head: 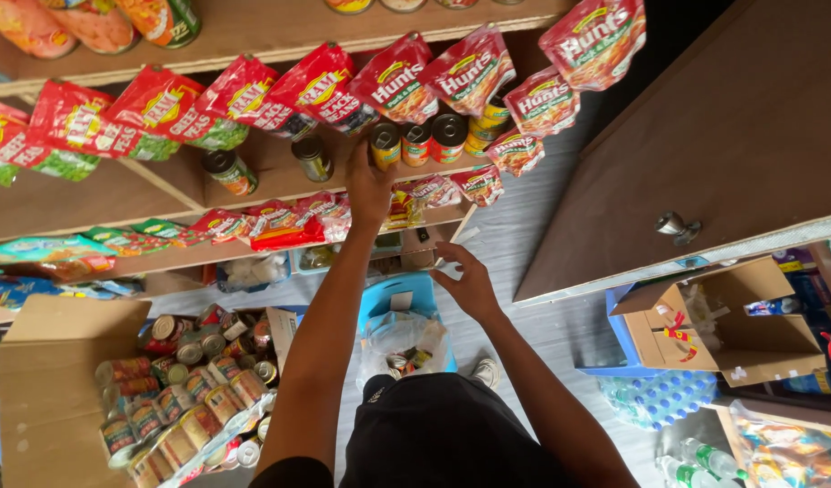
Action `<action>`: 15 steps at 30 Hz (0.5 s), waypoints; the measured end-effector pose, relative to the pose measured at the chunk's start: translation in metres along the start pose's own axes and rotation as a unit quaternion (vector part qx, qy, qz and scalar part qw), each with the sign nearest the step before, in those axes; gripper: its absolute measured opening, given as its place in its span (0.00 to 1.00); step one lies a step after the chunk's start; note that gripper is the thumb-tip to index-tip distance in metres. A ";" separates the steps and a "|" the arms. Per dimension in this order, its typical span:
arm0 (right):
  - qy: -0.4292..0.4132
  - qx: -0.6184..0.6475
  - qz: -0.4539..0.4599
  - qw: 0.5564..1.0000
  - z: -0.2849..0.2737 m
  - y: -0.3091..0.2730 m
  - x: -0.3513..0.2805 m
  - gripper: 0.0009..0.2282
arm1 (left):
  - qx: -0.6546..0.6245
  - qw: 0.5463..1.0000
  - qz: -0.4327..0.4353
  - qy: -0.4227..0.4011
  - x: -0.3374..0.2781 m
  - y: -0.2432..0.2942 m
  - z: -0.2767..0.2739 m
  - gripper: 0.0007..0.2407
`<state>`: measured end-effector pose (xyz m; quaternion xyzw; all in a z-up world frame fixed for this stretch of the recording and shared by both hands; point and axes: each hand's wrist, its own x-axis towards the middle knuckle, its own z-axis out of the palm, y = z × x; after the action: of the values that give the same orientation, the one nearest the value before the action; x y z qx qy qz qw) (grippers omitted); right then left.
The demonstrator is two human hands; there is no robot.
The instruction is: Stocking and organizing canned goods and food pouches on store shelves.
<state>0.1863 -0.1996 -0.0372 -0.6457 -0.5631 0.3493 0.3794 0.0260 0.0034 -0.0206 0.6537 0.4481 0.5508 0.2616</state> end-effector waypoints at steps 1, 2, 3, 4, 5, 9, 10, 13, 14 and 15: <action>-0.007 -0.003 -0.009 1.000 0.002 0.001 0.000 0.24 | 0.016 1.000 0.000 0.020 0.001 -0.003 0.002 0.25; -0.012 -0.004 -0.011 1.000 0.004 -0.001 -0.001 0.24 | 0.018 1.000 -0.002 0.024 0.000 -0.004 0.004 0.25; -0.019 -0.003 -0.006 1.000 0.006 -0.003 -0.002 0.24 | 0.024 0.999 0.003 0.025 -0.001 -0.005 0.005 0.25; -0.026 -0.003 -0.002 1.000 0.007 -0.004 -0.003 0.23 | 0.029 0.999 0.007 0.026 -0.002 -0.006 0.006 0.26; -0.032 -0.002 -0.005 0.999 0.008 -0.003 -0.005 0.23 | 0.033 0.999 0.005 0.031 -0.010 -0.001 0.000 0.26; -0.040 -0.001 -0.006 0.999 0.007 0.007 -0.010 0.24 | 0.084 0.993 0.023 0.075 -0.039 0.011 -0.024 0.28; -0.037 -0.006 0.014 0.999 0.007 0.011 -0.011 0.25 | 0.126 0.983 0.040 0.124 -0.048 0.011 -0.031 0.28; -0.030 0.014 0.005 0.999 0.006 0.009 -0.022 0.24 | 0.216 0.951 0.022 0.221 -0.037 0.014 -0.063 0.36; -0.033 0.014 0.007 0.999 0.008 0.009 -0.023 0.24 | 0.219 0.950 0.018 0.220 -0.031 0.011 -0.070 0.36; -0.038 0.017 0.004 0.999 0.010 0.008 -0.023 0.24 | 0.135 0.970 0.026 0.198 -0.024 0.008 -0.077 0.36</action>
<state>0.1786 -0.2217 -0.0487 -0.6278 -0.5685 0.3848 0.3670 -0.0449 -0.0325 -0.0057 0.5721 0.5445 0.6102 0.0626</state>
